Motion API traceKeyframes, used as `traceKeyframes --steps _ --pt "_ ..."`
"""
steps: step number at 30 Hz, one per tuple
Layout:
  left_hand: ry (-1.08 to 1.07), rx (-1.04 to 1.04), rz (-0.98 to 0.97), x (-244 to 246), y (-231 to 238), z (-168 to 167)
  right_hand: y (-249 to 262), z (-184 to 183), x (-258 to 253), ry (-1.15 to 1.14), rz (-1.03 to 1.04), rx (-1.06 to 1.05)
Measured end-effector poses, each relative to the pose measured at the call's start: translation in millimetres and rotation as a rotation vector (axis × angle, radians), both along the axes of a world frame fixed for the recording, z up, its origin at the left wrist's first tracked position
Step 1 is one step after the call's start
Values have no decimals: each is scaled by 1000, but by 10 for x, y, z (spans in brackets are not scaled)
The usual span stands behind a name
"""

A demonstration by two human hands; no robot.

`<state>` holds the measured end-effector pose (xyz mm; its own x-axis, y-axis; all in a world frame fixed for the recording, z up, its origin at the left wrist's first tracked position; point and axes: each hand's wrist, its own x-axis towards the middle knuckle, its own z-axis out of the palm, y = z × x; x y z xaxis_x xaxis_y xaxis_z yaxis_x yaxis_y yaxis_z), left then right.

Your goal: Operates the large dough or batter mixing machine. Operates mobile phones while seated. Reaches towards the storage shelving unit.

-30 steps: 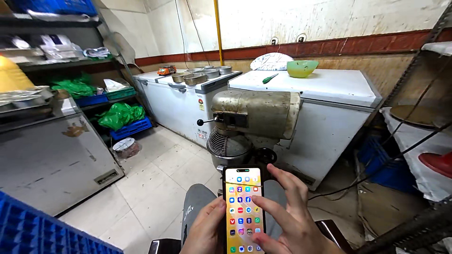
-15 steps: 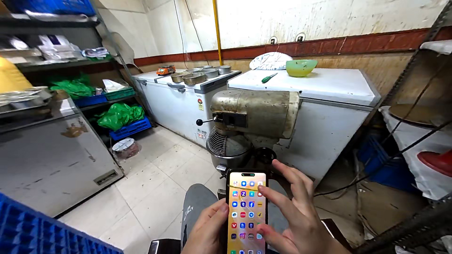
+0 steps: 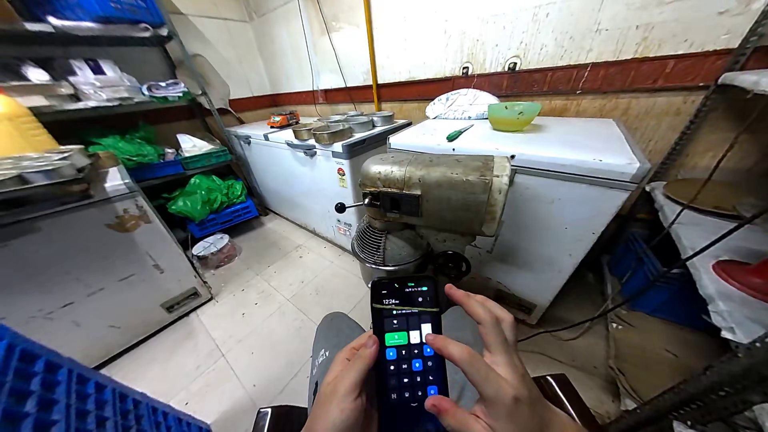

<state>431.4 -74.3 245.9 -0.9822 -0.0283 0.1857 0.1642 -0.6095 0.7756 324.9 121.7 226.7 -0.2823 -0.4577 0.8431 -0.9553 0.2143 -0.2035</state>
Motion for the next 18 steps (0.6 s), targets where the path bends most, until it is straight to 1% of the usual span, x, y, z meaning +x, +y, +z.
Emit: traceKeyframes --steps 5,14,18 --pt "0 11 3 2 -3 2 2 6 -1 -3 13 -4" --pt "16 23 -1 -13 -22 -5 94 77 -89 14 107 -138" --pt "28 32 79 -30 -92 49 208 124 -169 24 66 -149"
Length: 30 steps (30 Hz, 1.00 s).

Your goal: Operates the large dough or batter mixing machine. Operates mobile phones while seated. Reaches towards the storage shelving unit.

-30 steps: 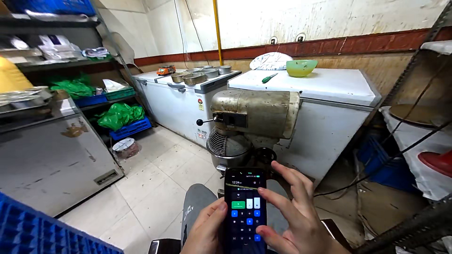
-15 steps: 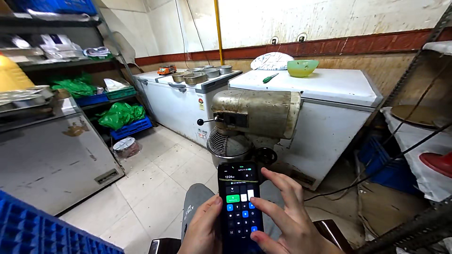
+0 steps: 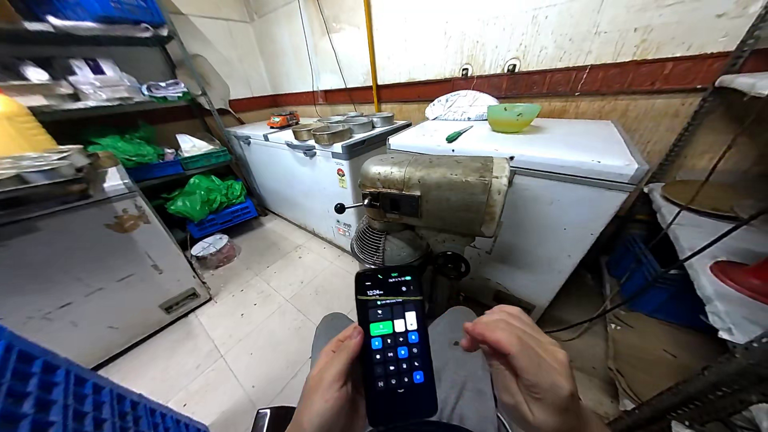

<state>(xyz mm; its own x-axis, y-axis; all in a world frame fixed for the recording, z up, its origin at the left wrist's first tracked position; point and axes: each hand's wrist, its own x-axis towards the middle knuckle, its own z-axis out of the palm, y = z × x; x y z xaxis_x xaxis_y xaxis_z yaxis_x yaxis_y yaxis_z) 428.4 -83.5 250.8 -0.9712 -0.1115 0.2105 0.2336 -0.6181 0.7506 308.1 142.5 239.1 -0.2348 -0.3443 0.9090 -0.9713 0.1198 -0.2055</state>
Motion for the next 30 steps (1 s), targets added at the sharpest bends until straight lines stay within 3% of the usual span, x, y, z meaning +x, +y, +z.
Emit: traceKeyframes --steps 7,17,30 --pt "42 7 150 2 -150 136 65 40 -62 13 -41 61" --pt "20 7 211 28 -241 195 -51 -22 -70 16 43 403" --pt "102 56 234 -77 -159 382 -63 -5 -32 49 37 395"
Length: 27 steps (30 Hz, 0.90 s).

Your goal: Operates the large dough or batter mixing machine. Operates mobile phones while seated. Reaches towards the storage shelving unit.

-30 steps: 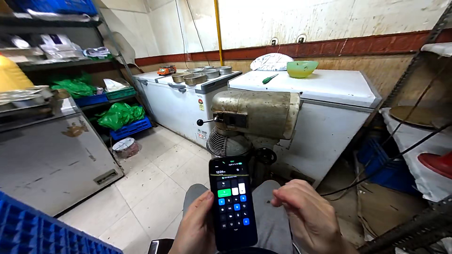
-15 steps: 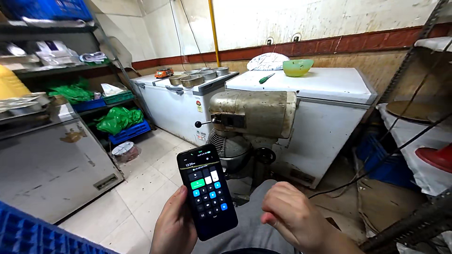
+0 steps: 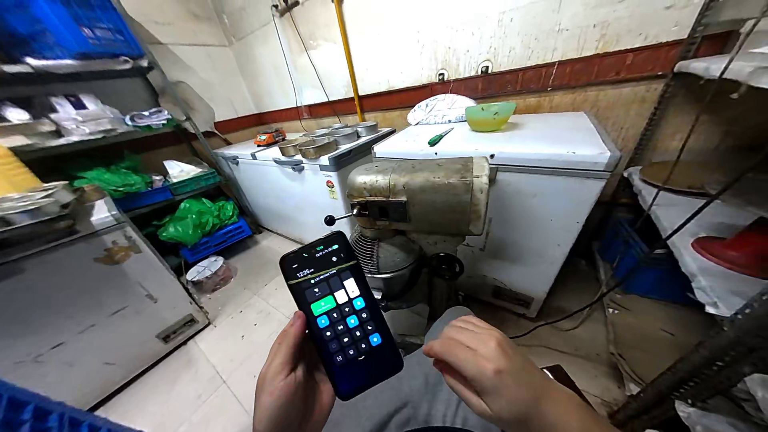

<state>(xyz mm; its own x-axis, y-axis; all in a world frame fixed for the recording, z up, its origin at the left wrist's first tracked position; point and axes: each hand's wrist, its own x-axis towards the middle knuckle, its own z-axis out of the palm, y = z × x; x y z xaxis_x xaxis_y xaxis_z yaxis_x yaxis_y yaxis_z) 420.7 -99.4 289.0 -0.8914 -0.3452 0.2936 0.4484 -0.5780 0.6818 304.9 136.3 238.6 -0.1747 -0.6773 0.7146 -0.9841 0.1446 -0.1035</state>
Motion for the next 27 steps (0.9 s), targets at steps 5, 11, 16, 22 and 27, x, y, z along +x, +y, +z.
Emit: traceKeyframes --steps 5,11,16,22,27 --pt "-49 15 -89 -59 103 -152 9 10 3 -58 -47 -107" --pt "-73 28 -245 -111 265 -305 34 14 19 -158 -51 -221" --pt "-98 1 -297 -70 256 -359 -8 -14 51 -222 10 -207" --pt "-118 -2 -256 -49 229 -339 -74 -40 122 -276 131 -98" --pt "-102 8 -261 -42 241 -323 -86 -64 147 -263 160 -60"
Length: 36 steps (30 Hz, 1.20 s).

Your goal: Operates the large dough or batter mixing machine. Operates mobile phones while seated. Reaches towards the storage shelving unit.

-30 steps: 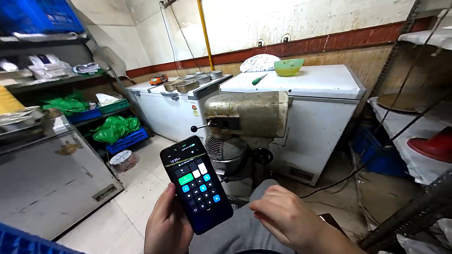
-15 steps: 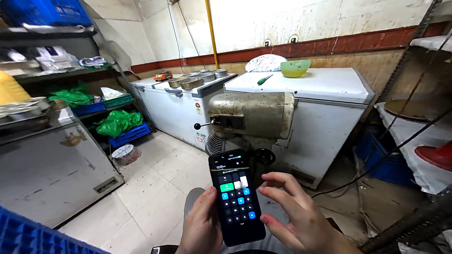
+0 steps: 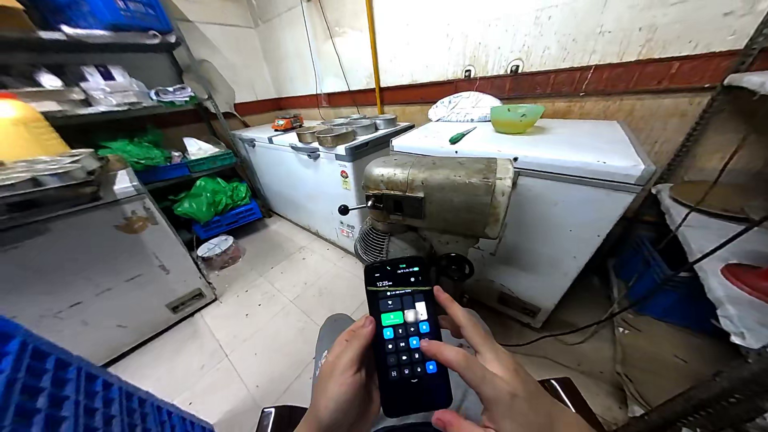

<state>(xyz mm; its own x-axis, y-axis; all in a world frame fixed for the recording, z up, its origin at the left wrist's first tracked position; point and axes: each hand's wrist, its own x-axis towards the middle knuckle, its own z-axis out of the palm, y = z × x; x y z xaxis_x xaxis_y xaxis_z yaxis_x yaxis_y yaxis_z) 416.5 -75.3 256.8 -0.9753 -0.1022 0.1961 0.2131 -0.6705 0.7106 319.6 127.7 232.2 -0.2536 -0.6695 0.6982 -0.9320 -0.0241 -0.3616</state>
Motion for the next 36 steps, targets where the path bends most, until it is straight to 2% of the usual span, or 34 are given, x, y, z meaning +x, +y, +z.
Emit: traceKeyframes --steps 7,11,30,36 --pt "2 -2 0 -1 -2 -3 22 3 34 -1 124 132" --pt "-2 0 11 0 8 5 28 10 32 20 88 153" --pt "-28 -18 48 14 39 37 17 16 3 -13 52 37" --pt "-18 -22 40 19 32 27 26 20 -14 2 -21 13"
